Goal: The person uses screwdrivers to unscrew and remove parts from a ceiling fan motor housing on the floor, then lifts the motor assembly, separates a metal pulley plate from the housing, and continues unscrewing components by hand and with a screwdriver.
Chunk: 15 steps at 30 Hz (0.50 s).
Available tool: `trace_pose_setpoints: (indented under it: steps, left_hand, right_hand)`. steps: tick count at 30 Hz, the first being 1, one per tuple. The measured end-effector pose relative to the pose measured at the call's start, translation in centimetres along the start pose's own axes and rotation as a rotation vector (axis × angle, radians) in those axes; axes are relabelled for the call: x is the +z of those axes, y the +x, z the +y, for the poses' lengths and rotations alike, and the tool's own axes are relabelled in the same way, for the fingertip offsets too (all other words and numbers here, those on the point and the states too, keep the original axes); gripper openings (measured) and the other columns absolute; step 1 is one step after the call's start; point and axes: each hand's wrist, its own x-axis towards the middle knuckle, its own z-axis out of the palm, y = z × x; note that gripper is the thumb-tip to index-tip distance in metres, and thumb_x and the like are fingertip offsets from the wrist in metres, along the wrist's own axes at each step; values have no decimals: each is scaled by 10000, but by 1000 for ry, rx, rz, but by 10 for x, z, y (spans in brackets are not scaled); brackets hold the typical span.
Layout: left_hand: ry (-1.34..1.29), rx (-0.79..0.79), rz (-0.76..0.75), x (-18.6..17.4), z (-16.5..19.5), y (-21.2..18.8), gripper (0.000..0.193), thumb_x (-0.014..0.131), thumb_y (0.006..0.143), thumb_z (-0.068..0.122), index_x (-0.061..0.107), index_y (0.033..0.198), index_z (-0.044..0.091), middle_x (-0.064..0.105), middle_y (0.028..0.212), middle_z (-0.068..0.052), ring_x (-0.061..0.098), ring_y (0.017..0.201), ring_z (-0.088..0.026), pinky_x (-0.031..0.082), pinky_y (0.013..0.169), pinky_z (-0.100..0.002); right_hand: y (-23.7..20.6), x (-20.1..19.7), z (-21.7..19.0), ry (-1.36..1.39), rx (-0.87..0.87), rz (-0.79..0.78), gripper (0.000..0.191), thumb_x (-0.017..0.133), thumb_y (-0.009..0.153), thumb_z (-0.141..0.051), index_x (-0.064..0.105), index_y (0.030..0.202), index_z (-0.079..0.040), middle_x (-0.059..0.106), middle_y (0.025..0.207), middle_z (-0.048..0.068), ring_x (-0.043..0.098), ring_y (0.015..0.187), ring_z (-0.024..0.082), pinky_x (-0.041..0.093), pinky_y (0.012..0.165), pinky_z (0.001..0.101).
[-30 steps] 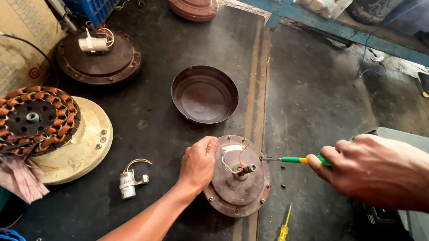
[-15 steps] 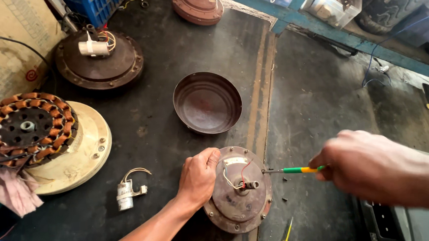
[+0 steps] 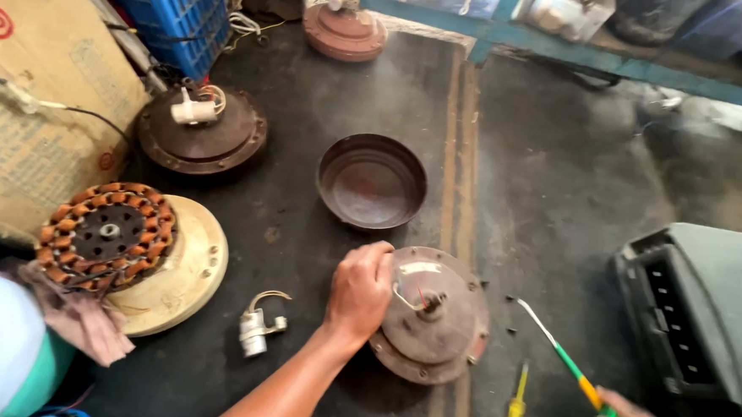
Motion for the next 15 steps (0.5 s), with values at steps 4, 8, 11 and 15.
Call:
trace_pose_setpoints:
  steps: [4, 8, 11, 15]
  left_hand:
    - [-55, 234, 73, -1, 25, -6, 373, 510, 922, 40, 638, 1268, -15, 680, 1198, -170, 632, 1113, -369, 475, 959, -471]
    - [-2, 524, -81, -11, 47, -19, 354, 601, 908, 67, 648, 1258, 44, 651, 1197, -91, 610, 1140, -307, 433, 998, -443]
    - [17, 413, -198, -8, 59, -27, 333, 728, 827, 162, 708, 1156, 111, 636, 1190, -75, 526, 1172, -296, 350, 992, -472]
    - [-15, 257, -235, 0, 61, -24, 209, 769, 831, 183, 760, 1038, 156, 609, 1299, -43, 437, 1265, -267, 274, 1018, -469]
  right_hand:
    - [-11, 67, 81, 41, -38, 196, 368, 826, 727, -263, 812, 1095, -255, 709, 822, 61, 658, 666, 173, 558, 695, 321]
    - [-34, 114, 113, 65, -163, 362, 388, 853, 651, -252, 810, 1036, -281, 687, 832, 50, 660, 647, 182, 559, 688, 318]
    - [-37, 111, 97, 78, -334, 547, 407, 872, 594, -245, 808, 992, -301, 670, 840, 42, 662, 633, 189, 559, 682, 316]
    - [-52, 99, 16, 74, -356, 733, 443, 798, 574, -168, 788, 998, -297, 671, 915, 15, 677, 777, 254, 550, 752, 344]
